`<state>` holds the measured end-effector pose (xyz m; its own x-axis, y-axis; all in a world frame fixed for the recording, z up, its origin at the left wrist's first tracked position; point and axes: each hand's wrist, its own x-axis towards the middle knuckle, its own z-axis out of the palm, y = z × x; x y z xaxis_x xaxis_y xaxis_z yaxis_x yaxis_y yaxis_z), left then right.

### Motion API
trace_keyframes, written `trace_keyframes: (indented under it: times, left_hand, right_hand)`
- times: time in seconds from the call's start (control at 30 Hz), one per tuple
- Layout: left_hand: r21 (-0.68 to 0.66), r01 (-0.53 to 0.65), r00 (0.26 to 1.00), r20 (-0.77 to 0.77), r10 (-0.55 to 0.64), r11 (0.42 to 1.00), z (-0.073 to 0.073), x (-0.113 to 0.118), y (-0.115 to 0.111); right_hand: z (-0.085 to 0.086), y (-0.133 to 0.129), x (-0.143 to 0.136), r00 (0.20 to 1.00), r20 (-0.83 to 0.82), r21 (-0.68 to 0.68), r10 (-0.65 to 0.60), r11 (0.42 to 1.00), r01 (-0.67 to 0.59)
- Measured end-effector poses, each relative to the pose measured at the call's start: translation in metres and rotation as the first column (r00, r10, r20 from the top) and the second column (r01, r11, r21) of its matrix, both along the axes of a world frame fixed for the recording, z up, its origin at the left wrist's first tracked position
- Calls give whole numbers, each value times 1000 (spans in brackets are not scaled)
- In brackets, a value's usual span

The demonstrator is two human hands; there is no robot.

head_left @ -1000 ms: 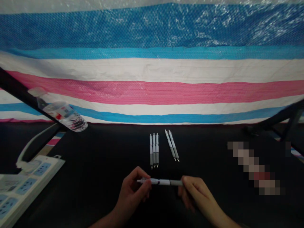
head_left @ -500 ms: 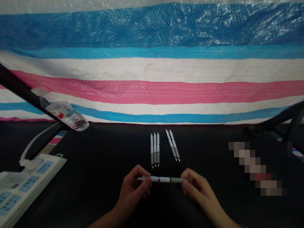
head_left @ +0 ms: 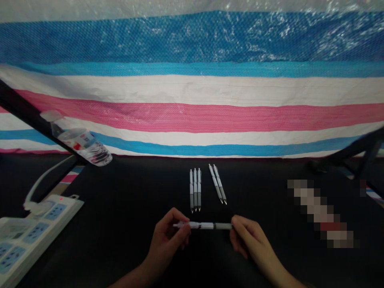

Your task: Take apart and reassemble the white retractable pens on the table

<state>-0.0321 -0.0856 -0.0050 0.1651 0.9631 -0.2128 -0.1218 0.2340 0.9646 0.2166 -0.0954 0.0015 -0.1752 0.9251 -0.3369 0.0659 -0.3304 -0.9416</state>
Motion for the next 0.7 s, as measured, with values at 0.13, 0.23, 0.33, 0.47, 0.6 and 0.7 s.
trace_keyframes:
  times: [0.13,0.23,0.33,0.47,0.6,0.7]
  left_hand:
    - [-7,-3,1000,0,3,1000,-2,0,-1]
    - [-8,-8,1000,-4,8,1000,-2,0,-1]
    - [-3,-4,1000,-3,4,1000,-1,0,0]
    - [12,-5,1000,-9,5,1000,1,0,1]
    - [23,-28,1000,-14,28,999,2,-2,4]
    - [20,-45,999,-8,45,999,2,-4,5]
  right_hand:
    - [0,0,0,997,-58,27,-44,999,46]
    - [2,-1,0,992,-111,46,-57,997,62]
    - [2,0,-1,997,-78,8,-13,1000,14]
    - [0,2,-2,991,-130,-15,-32,999,30]
    - [-3,1,-2,952,-292,-34,-95,995,89]
    - [-5,-1,1,913,-377,-39,-159,987,155]
